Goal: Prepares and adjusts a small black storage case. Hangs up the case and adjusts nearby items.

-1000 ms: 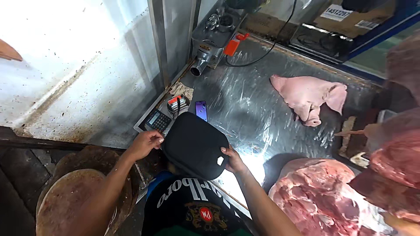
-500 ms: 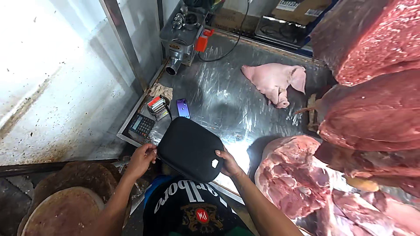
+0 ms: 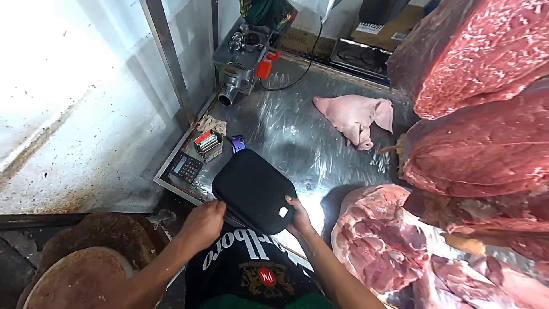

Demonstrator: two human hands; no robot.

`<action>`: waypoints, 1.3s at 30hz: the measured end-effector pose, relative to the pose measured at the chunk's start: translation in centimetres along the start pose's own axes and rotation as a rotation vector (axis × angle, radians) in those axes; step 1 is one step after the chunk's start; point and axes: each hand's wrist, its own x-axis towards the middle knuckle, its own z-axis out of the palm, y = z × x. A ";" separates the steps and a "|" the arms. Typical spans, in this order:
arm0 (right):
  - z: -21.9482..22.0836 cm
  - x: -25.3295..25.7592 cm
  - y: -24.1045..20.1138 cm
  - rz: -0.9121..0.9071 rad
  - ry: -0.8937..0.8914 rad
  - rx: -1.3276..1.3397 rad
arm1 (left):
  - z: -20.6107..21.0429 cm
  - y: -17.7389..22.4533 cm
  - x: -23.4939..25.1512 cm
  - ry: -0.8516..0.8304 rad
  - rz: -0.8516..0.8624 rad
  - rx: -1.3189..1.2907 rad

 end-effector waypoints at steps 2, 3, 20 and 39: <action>0.8 -0.1 0.3 -0.022 0.029 0.040 | 0.7 1.4 0.4 -0.012 0.034 -0.009; 1.6 -0.1 0.7 -0.024 0.052 0.066 | 1.1 2.3 0.4 0.005 0.044 -0.035; 18.0 2.2 1.0 -0.152 -0.199 0.088 | 0.7 -3.8 -5.1 0.643 -0.212 -1.216; 30.5 5.9 2.1 -0.098 -0.527 -1.001 | -6.5 -16.0 0.4 1.330 0.029 -1.933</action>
